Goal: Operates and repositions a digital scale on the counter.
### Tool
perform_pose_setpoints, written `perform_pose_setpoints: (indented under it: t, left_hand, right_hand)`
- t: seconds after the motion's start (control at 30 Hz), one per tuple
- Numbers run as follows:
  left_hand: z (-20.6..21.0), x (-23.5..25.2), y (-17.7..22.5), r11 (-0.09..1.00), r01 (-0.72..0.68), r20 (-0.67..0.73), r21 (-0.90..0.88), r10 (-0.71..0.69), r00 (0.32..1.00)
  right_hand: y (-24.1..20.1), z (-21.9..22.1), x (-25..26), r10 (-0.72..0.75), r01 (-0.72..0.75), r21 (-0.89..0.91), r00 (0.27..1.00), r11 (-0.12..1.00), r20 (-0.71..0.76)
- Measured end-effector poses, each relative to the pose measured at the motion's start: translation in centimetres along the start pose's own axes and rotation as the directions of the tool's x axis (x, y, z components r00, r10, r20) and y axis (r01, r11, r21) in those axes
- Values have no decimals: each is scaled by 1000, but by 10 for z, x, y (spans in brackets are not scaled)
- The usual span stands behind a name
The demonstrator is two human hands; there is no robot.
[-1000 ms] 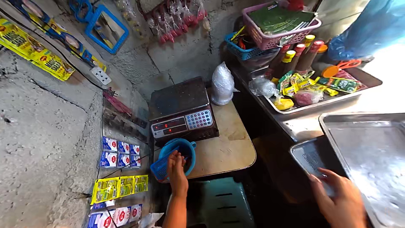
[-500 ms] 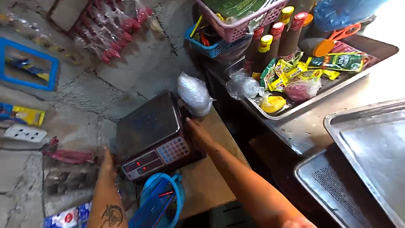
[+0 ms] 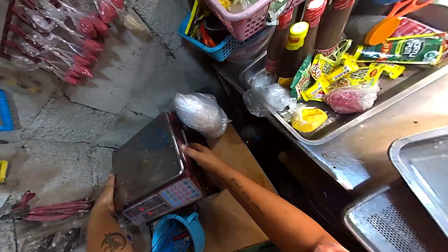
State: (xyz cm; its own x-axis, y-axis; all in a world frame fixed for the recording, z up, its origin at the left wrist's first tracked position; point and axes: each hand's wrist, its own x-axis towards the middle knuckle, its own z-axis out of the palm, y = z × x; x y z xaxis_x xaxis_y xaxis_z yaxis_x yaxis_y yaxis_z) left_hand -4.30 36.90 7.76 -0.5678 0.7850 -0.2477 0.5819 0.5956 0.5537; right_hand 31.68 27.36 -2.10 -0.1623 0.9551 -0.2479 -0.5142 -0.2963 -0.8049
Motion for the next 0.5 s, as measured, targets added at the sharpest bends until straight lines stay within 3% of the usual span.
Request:
perform_pose_setpoints:
  t: [0.1, 0.23, 0.33, 0.43, 0.5]
  left_hand:
    - [1, 5, 1, 1000, 12, 27, 9, -12, 1000]
    - [0, 8, 0, 1000, -5, 76, 1, 5, 997]
    - [-4, 20, -9, 999, -50, 106, -4, 50, 993]
    - [-6, 15, -11, 991, -110, 141, -81, 121, 983]
    - [8, -42, 42, 979, 139, 112, -148, -123, 986]
  right_hand:
    - [2, 3, -4, -64, 62, 81, 998, 995, 28]
    - [10, 19, -3, -36, 40, 241, 999, 970, -20]
    - [8, 29, -9, -44, 46, 270, 999, 962, -12]
    - [-2, 45, -24, -164, 147, 236, 985, 961, 55]
    - [-6, 62, -35, -294, 262, 254, 950, 931, 100]
